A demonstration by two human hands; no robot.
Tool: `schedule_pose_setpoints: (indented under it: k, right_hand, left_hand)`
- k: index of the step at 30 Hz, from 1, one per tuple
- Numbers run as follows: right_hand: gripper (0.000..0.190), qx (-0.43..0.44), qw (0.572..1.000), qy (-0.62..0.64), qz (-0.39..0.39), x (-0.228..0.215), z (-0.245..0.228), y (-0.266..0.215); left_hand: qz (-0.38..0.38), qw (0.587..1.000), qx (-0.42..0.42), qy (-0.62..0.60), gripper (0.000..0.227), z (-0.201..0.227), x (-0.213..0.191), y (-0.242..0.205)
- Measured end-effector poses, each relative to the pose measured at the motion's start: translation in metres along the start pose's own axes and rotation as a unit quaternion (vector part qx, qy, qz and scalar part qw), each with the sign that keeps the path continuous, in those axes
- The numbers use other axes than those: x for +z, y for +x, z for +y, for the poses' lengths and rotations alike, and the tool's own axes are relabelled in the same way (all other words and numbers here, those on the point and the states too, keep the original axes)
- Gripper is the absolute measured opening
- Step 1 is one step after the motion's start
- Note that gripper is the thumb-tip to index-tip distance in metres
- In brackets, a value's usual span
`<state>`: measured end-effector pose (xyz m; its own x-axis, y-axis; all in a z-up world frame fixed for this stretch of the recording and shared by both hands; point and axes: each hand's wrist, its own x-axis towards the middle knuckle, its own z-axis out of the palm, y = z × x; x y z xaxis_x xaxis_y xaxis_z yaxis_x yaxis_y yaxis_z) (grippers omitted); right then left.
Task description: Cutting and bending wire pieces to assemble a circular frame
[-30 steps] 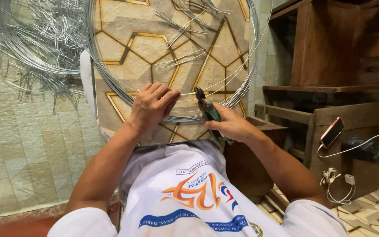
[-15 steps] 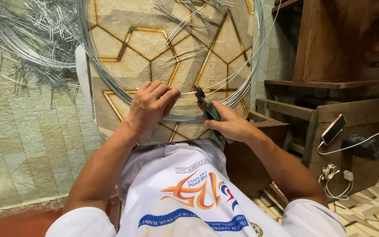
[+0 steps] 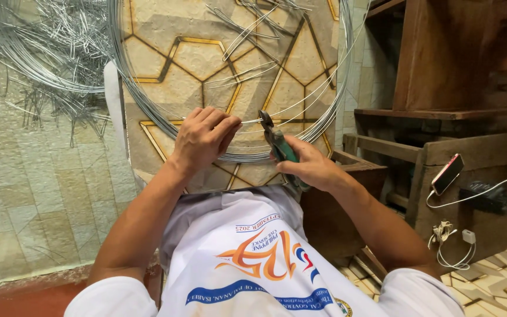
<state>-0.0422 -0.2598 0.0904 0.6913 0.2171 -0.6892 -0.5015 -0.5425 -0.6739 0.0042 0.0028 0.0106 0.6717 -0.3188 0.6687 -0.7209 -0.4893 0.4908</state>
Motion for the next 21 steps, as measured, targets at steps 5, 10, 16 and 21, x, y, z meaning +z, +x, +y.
schedule_pose_setpoints:
  k: [5, 10, 16, 21]
  right_hand:
    - [0.038, 0.001, 0.997, 0.073, 0.012, 0.000, 0.018, -0.004]
    - [0.016, -0.006, 0.999, 0.005, 0.049, 0.004, 0.009, -0.012]
    - [0.036, 0.051, 0.998, -0.020, 0.042, -0.003, 0.004, -0.017]
    - [0.051, 0.020, 1.000, 0.013, 0.017, -0.007, 0.016, -0.018]
  left_hand:
    - [0.014, 1.000, -0.002, -0.002, 0.007, 0.002, 0.004, -0.002]
    - [0.001, 1.000, 0.010, 0.026, 0.005, 0.016, -0.002, 0.006]
    - [-0.021, 0.999, 0.012, 0.039, 0.006, 0.031, -0.003, 0.013]
    - [-0.044, 0.998, 0.013, 0.039, 0.007, 0.036, -0.004, 0.016]
